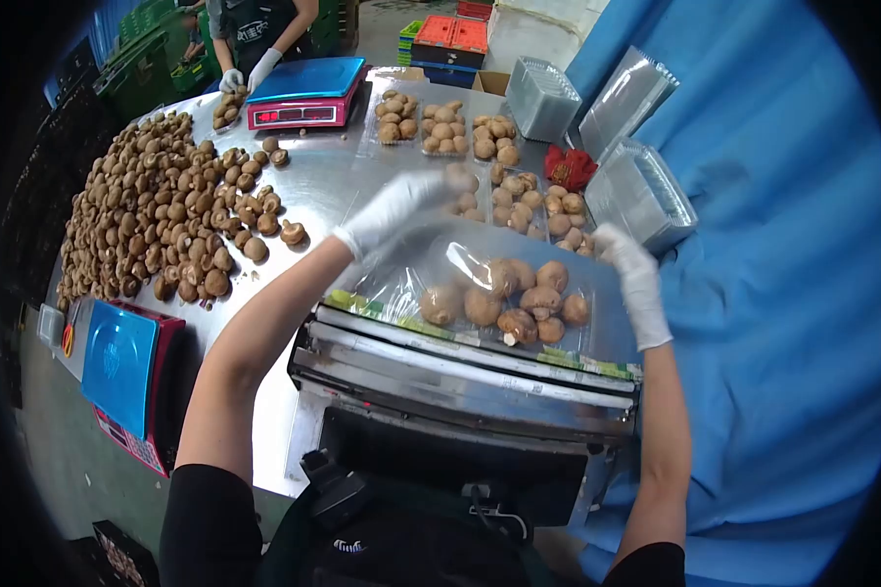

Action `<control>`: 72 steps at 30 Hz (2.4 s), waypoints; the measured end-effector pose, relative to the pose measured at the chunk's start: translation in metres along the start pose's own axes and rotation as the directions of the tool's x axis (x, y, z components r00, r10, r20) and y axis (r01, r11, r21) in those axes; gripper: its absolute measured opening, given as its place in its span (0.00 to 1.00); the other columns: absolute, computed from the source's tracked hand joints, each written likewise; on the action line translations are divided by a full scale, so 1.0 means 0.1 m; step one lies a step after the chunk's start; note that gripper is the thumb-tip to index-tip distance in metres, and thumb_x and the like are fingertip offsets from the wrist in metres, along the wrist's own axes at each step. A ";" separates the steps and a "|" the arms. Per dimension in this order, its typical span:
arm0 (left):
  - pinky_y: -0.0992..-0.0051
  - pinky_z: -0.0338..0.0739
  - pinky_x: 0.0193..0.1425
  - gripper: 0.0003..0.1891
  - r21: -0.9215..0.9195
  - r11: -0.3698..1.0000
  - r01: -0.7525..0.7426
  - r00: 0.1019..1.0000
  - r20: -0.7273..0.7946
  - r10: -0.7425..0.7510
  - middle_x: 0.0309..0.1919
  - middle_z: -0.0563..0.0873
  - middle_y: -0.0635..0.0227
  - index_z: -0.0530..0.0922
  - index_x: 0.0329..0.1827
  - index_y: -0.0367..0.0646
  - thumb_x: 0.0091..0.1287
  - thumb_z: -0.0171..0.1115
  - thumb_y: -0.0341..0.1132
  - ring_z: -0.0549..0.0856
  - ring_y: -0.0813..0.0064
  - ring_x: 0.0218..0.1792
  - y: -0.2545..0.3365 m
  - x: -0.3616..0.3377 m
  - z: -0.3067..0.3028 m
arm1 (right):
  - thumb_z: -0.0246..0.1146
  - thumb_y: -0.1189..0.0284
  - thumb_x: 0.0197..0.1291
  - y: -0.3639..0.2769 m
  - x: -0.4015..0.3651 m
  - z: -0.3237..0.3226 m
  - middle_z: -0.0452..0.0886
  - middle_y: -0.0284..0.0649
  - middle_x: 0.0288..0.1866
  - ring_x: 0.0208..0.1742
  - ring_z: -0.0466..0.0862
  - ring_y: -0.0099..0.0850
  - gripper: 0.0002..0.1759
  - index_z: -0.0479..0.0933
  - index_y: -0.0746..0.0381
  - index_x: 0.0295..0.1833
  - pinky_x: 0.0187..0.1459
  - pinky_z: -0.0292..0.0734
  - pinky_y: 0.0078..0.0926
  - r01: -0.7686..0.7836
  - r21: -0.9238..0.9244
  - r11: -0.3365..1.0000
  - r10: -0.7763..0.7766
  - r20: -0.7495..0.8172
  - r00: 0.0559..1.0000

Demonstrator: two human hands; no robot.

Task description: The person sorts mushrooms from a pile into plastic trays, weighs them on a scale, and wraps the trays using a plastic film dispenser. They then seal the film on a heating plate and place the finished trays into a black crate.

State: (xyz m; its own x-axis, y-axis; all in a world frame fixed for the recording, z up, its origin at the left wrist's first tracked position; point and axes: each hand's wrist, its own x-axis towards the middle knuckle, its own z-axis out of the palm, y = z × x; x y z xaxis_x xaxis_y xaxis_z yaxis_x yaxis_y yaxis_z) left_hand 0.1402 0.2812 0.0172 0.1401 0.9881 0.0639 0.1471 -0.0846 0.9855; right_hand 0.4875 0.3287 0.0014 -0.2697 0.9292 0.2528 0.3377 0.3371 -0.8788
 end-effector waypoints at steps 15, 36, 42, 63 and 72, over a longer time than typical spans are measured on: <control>0.76 0.73 0.55 0.23 0.098 0.938 0.332 0.918 0.195 -0.346 0.45 0.83 0.62 0.78 0.52 0.35 0.68 0.58 0.49 0.80 0.75 0.47 -0.21 -0.16 -0.07 | 0.54 0.61 0.67 0.07 -0.17 -0.17 0.81 0.34 0.38 0.39 0.80 0.25 0.15 0.78 0.61 0.45 0.45 0.73 0.23 -0.748 0.264 0.609 0.568 0.513 0.644; 0.82 0.72 0.30 0.24 -0.060 0.961 0.270 0.944 -0.179 -0.276 0.32 0.80 0.71 0.77 0.46 0.37 0.70 0.51 0.53 0.77 0.85 0.31 -0.24 -0.61 0.35 | 0.51 0.61 0.70 -0.12 -0.90 0.23 0.75 0.33 0.17 0.14 0.70 0.20 0.20 0.75 0.65 0.30 0.17 0.64 0.20 -0.325 -0.073 0.943 0.295 -0.266 0.917; 0.82 0.71 0.31 0.27 0.072 0.911 0.406 0.914 -0.053 -0.403 0.31 0.81 0.74 0.79 0.47 0.39 0.71 0.47 0.57 0.77 0.84 0.27 0.19 -1.70 0.34 | 0.47 0.66 0.72 -0.96 -2.07 0.31 0.75 0.33 0.26 0.25 0.72 0.17 0.18 0.74 0.65 0.32 0.26 0.66 0.18 -0.212 -0.067 0.975 0.185 -0.285 0.941; 0.71 0.70 0.30 0.14 0.215 0.964 0.155 0.776 -0.631 0.016 0.20 0.76 0.63 0.76 0.32 0.38 0.72 0.51 0.39 0.74 0.70 0.22 -0.84 -2.66 0.72 | 0.59 0.66 0.64 -0.14 -2.96 0.66 0.75 0.47 0.24 0.24 0.74 0.41 0.12 0.74 0.64 0.32 0.28 0.68 0.36 -0.495 -0.354 0.793 0.197 -0.621 0.759; 0.70 0.74 0.30 0.07 0.448 0.880 0.157 0.941 -0.339 0.005 0.25 0.82 0.63 0.76 0.38 0.42 0.69 0.56 0.36 0.81 0.70 0.25 -0.99 -2.50 0.93 | 0.55 0.66 0.66 -0.04 -2.83 0.92 0.82 0.41 0.38 0.35 0.82 0.36 0.11 0.76 0.62 0.40 0.37 0.77 0.31 -0.337 -0.216 0.917 0.241 -0.374 0.896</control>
State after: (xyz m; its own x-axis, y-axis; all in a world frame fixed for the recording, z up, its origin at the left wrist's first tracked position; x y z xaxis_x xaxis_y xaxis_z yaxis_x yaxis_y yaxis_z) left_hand 0.1815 0.0304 -0.1109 -0.1998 0.9727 0.1181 0.5898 0.0232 0.8072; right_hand 0.4791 0.0499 -0.1040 0.1772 0.9701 0.1661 0.5947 0.0290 -0.8034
